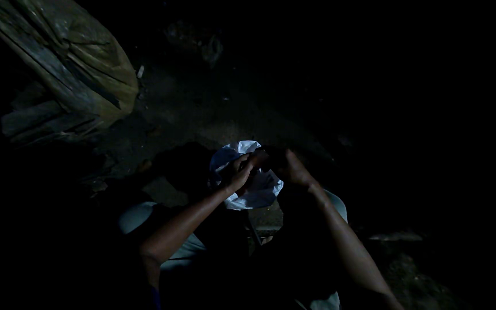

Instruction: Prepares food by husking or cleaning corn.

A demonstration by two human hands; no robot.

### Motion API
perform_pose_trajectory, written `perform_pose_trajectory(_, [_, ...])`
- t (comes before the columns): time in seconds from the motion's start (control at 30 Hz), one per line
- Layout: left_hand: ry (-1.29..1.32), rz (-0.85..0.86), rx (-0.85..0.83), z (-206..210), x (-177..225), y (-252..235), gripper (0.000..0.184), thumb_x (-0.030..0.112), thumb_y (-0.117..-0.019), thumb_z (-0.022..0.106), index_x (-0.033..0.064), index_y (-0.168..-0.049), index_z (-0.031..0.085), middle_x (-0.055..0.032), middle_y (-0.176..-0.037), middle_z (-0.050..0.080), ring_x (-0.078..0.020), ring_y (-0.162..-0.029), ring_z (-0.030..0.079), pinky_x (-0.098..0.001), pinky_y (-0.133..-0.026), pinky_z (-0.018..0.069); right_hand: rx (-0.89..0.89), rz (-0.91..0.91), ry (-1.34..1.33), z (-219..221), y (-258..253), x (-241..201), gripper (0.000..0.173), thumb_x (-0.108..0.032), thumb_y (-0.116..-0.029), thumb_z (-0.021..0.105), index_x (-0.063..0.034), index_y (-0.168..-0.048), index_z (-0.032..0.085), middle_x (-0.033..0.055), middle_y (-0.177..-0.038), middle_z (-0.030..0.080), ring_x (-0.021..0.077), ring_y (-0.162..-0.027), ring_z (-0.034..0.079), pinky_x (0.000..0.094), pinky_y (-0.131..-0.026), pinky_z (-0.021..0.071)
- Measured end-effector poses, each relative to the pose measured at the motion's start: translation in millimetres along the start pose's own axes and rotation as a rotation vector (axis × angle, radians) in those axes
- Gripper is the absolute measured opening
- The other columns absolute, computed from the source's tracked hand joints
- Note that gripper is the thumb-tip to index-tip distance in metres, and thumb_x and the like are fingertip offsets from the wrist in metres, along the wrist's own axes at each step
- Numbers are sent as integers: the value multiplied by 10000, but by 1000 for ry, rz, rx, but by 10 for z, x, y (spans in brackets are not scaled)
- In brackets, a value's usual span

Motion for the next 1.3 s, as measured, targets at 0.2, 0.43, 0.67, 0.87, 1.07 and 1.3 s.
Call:
perform_pose_trajectory(0.2, [-41, 28, -52, 12, 42, 17, 400, 120, -1095, 385, -35, -1437, 525, -221, -1382, 593, -260, -1253, 585, -432, -1069, 449, 8, 15, -42, -32, 15, -43, 279, -52, -997, 609, 25, -1265, 625, 93, -994, 695, 75, -751, 663, 260, -741, 581])
perform_pose_trajectory(0.43, [-26, 78, -115, 43, 32, -7, 439, 119, -1073, 438, -7, -1491, 485, -177, -1466, 552, -223, -1337, 540, -420, -1128, 411, 22, 46, -155, -174, 47, -15, 261, -60, -1039, 547, 26, -1280, 598, 45, -941, 679, 40, -741, 656, 230, -723, 584])
perform_pose_trajectory(0.67, [-118, 80, -66, 44, 45, -12, 425, 191, -1071, 516, -15, -1442, 538, -201, -1322, 639, -233, -1191, 630, -416, -1048, 476, -18, 44, -65, -70, 40, -34, 225, -64, -1009, 601, 16, -1214, 647, 68, -952, 692, 67, -751, 655, 261, -735, 578])
perform_pose_trajectory(0.87, [-183, 102, -103, 46, 3, -36, 436, 171, -1081, 463, -31, -1464, 505, -218, -1343, 620, -260, -1215, 616, -428, -1057, 469, -27, 24, -53, -54, 15, 21, 238, -51, -996, 617, 8, -1224, 654, 68, -965, 701, 70, -753, 671, 266, -748, 591])
perform_pose_trajectory(1.07, [-251, 98, -72, 69, -49, -46, 409, 129, -1081, 405, -54, -1427, 522, -245, -1307, 611, -308, -1212, 598, -463, -1046, 457, -8, 15, 8, -1, -18, 37, 223, -90, -999, 627, -12, -1203, 672, 81, -965, 712, 98, -735, 675, 294, -727, 591])
perform_pose_trajectory(1.3, [-260, 74, -98, 72, -17, -22, 452, 86, -1089, 354, -63, -1510, 420, -271, -1419, 540, -340, -1332, 527, -461, -1133, 394, -31, 50, 8, -13, -14, 27, 236, -72, -995, 636, -9, -1221, 659, 96, -1008, 698, 110, -776, 677, 306, -758, 591])
Point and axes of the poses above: each hand's wrist, its own y-axis away from the middle knuckle, its own z-axis out of the palm, x = y × z, the point moved 5 cm from there along -y, towards the middle knuckle
